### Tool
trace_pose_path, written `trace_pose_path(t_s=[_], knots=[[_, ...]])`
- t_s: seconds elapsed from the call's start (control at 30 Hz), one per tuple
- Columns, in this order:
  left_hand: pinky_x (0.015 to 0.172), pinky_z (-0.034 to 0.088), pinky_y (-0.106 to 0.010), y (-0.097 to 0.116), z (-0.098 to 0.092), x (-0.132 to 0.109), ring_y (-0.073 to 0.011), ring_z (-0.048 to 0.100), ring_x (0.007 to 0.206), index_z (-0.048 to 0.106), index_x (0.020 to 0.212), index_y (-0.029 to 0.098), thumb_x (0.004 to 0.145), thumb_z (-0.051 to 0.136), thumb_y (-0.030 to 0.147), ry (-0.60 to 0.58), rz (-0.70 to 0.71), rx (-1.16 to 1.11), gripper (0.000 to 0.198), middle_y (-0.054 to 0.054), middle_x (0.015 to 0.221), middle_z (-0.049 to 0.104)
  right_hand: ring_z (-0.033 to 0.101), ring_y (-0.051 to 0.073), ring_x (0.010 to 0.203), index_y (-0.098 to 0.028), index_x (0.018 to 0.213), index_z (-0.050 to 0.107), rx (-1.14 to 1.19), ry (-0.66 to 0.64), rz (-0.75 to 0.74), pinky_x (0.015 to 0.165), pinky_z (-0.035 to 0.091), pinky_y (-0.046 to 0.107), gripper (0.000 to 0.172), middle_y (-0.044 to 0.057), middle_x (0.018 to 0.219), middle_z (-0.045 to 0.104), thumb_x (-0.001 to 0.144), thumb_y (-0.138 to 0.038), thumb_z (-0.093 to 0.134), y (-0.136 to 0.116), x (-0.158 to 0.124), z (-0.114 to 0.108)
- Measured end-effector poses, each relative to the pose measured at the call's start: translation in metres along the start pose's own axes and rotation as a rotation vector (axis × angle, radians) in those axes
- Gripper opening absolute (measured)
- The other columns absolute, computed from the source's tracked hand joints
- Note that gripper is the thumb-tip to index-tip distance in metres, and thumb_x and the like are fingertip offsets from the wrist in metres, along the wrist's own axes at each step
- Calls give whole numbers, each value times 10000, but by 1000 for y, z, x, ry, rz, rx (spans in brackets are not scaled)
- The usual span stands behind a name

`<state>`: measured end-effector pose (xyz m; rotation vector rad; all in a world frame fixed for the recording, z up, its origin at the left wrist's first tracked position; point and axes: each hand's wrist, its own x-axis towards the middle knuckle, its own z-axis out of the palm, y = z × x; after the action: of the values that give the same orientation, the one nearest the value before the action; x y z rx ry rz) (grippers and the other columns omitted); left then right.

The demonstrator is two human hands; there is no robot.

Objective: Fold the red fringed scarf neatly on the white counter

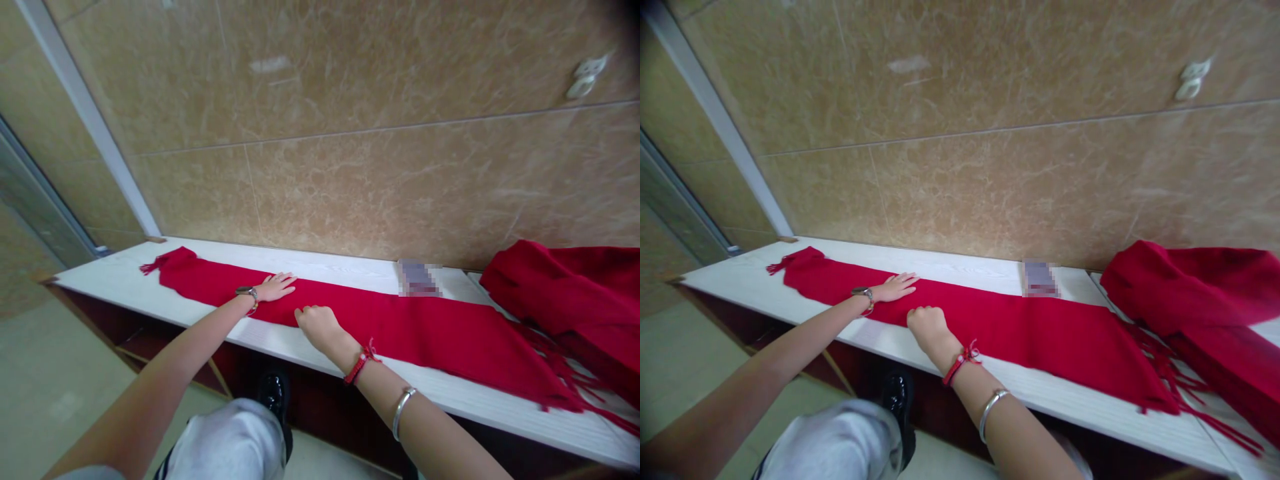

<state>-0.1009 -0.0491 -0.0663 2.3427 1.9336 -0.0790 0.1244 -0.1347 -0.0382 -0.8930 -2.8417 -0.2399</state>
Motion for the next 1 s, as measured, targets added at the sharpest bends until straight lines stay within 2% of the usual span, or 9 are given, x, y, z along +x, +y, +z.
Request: trace_pose_path(t_s=[0.23, 0.33, 0.4, 0.47, 0.57, 0.63, 0.73, 0.83, 1.0], knots=[[1036, 107, -551, -3, 3, 4, -296, 133, 1354, 315, 1383, 275, 895, 285, 511, 55, 47, -24, 543, -68, 1476, 233, 610, 250, 875, -78, 936, 625, -43, 34, 6, 714, 480, 351, 227, 162, 913, 651, 833, -34, 427, -2, 10, 12], [1039, 168, -469, 2, -7, 18, -290, 269, 1291, 443, 1306, 219, 844, 427, 453, 82, 110, -101, 518, -108, 1388, 385, 582, 261, 890, -82, 927, 625, -74, 102, 1, 719, 470, 373, 220, 161, 919, 633, 852, -68, 418, -4, 10, 17], [979, 287, -357, 6, -14, 35, -247, 431, 1151, 523, 1225, 181, 797, 505, 397, 77, 164, -157, 479, -108, 1242, 521, 573, 255, 883, -85, 914, 628, -89, 115, -2, 709, 466, 370, 220, 160, 917, 625, 850, -65, 419, -6, 9, 17], [829, 383, -266, 11, -19, 52, -197, 532, 943, 598, 1104, 162, 748, 556, 370, 34, 198, -203, 415, -67, 1024, 619, 575, 246, 861, -86, 903, 629, -97, 100, 2, 695, 467, 359, 216, 157, 896, 625, 844, -58, 424, -9, 7, 17], [619, 381, -211, 13, -25, 71, -140, 517, 671, 656, 819, 150, 673, 613, 367, -62, 242, -282, 266, 9, 690, 603, 584, 231, 823, -98, 904, 617, -106, 74, 2, 658, 472, 335, 207, 143, 863, 623, 841, -53, 426, -11, 3, 16], [568, 359, -208, 13, -30, 77, -121, 478, 590, 635, 679, 148, 646, 627, 379, -107, 269, -341, 233, 28, 583, 559, 589, 221, 799, -110, 920, 600, -117, 74, -8, 630, 474, 320, 206, 134, 860, 617, 844, -51, 417, -11, 1, 16], [614, 377, -217, 12, -40, 75, -130, 503, 633, 633, 675, 146, 643, 621, 391, -105, 294, -444, 248, 15, 627, 595, 591, 211, 783, -120, 943, 569, -128, 78, -27, 612, 475, 305, 206, 122, 871, 607, 855, -56, 394, -8, -3, 11], [720, 402, -240, 15, -52, 69, -155, 546, 768, 641, 829, 134, 695, 570, 407, -42, 307, -546, 312, -26, 806, 646, 590, 208, 777, -130, 953, 543, -131, 98, -17, 602, 470, 294, 202, 106, 875, 601, 871, -69, 368, -4, -8, -2], [778, 434, -286, 50, -87, 62, -169, 568, 845, 607, 1012, 125, 735, 581, 389, 91, 298, -850, 383, -63, 936, 644, 576, 185, 731, -160, 972, 512, -177, 217, 100, 549, 425, 258, 205, 70, 835, 587, 896, -100, 331, 12, -33, -41]])
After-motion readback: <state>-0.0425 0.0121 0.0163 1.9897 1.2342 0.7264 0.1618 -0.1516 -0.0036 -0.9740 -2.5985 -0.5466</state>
